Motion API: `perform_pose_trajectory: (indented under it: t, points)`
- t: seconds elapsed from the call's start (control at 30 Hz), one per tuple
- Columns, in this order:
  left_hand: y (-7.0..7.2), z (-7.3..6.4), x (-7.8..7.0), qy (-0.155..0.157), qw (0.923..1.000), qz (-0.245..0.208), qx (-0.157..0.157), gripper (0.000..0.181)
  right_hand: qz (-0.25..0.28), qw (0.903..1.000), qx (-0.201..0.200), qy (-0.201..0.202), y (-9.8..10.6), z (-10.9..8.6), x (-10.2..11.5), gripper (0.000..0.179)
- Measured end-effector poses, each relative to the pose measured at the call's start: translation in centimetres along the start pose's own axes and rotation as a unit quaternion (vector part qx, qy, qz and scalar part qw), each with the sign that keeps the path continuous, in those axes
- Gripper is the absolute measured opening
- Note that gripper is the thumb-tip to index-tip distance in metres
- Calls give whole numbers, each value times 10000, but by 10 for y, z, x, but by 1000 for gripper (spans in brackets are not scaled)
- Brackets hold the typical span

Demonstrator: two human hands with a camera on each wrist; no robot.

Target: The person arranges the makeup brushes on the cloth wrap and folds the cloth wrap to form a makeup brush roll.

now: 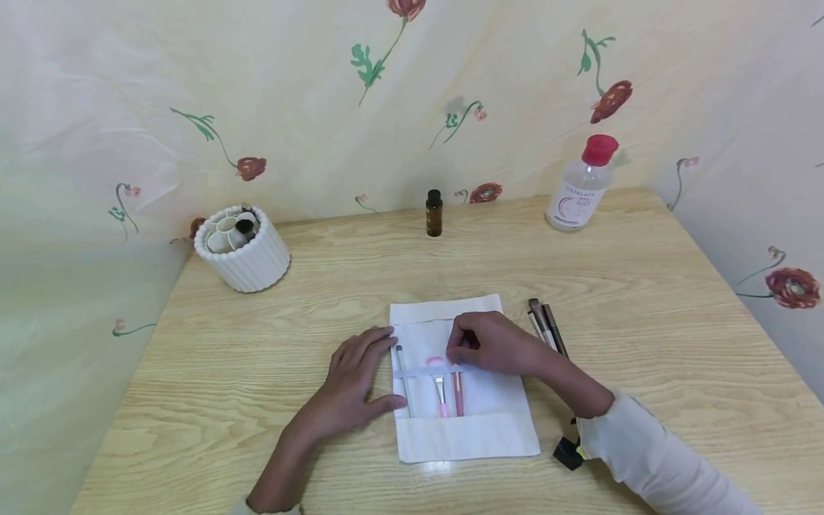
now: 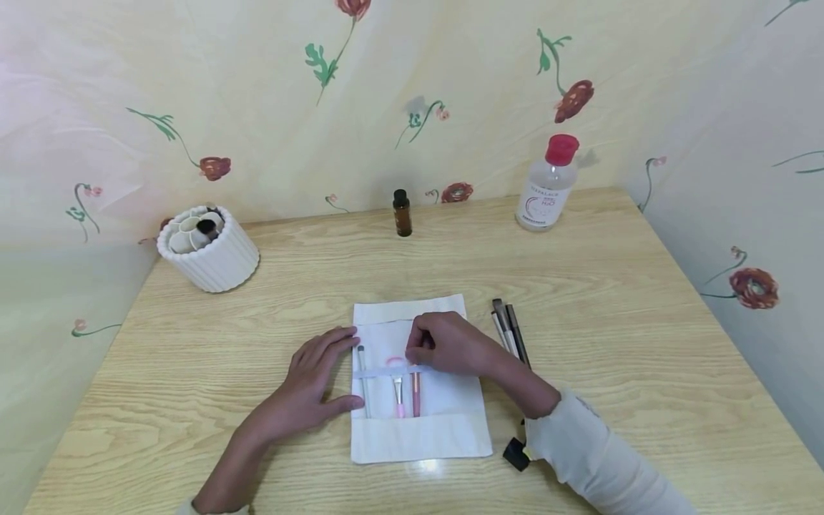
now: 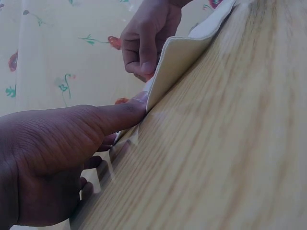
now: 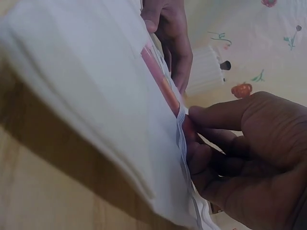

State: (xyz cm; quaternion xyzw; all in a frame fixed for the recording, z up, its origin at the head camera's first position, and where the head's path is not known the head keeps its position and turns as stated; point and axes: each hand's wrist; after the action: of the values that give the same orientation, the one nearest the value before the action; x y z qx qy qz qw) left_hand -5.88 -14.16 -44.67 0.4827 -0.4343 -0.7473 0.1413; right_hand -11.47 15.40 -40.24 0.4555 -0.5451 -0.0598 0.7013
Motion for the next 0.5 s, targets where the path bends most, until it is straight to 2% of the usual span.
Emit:
perform_pose_trajectory:
  t: [0.13,0.2,0.3,0.4,0.5]
  points:
    - [0,0,0,-31,10000,-5,-24,91,-128,9995,219,202,1,-5,0,10]
    - [-1,0,0,-52,10000,-21,-54,90,-133,9995,187,224,5,-7,1,6]
    - [-1,1,0,-65,9999,-73,-71,89,-321,9992,-189,110,15,-10,2,4]
    - [-1,1,0,-36,9999,-107,-30,89,-596,9954,-712,-257,33,-16,-1,8]
    - [-1,1,-1,3,9999,-110,20,90,-907,9871,-1107,-712,55,-23,-8,10]
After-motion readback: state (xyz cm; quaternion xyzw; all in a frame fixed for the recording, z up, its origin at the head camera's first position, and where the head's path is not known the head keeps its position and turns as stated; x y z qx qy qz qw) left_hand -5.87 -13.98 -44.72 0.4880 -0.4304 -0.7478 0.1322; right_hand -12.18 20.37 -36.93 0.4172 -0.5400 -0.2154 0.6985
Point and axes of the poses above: each hand's wrist, its own z-axis towards the middle knuckle, its own y-axis out of the back of the hand, x = y × z, and after that the axes turned 5 degrees about -x, right-handed
